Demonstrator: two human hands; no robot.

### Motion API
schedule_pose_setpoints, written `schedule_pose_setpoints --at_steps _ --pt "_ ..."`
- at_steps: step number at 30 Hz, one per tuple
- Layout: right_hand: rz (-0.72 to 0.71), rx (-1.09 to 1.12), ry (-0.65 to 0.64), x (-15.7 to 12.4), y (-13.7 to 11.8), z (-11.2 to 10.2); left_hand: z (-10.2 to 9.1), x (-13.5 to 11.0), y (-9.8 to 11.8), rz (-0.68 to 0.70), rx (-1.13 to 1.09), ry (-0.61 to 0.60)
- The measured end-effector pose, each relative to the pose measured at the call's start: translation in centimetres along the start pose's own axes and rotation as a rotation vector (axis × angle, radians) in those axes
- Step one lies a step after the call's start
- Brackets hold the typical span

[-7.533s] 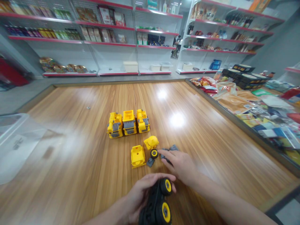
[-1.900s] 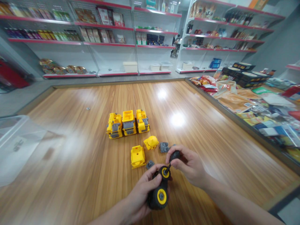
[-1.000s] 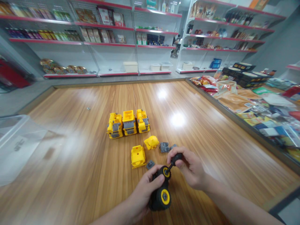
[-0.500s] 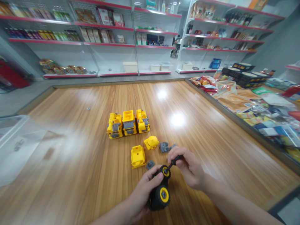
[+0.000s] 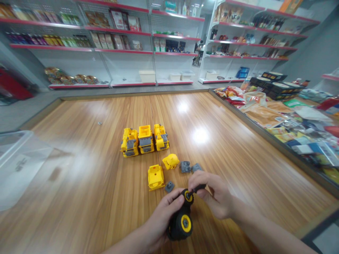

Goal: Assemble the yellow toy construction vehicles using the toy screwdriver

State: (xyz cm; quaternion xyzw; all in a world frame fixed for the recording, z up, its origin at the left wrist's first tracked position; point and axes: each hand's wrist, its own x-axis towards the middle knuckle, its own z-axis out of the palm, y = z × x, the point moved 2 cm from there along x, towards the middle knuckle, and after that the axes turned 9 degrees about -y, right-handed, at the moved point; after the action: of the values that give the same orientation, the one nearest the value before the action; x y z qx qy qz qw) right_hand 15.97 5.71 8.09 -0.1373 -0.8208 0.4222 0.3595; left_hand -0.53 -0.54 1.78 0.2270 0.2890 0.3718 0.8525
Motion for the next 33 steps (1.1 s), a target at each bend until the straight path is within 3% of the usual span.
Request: schedule_pose_setpoints --at_steps 6,12,21,33 --pt "0.017 -0.074 -0.036 -0.1 -0.5 -0.4 0.1 0.0 -0.1 0.019 -0.017 -0.027" --pt "0.023 -0.14 0.106 -0.3 0.0 -0.4 0.1 0.1 0.1 0.049 -0.025 -0.038" --pt "0.056 -0.174 0.177 -0.3 0.2 -0.6 0.1 0.0 -0.1 0.105 -0.072 -0.043" --pt "0.105 -0.122 0.164 -0.3 0.6 -0.6 -0.1 0.1 -0.2 0.101 -0.085 -0.05"
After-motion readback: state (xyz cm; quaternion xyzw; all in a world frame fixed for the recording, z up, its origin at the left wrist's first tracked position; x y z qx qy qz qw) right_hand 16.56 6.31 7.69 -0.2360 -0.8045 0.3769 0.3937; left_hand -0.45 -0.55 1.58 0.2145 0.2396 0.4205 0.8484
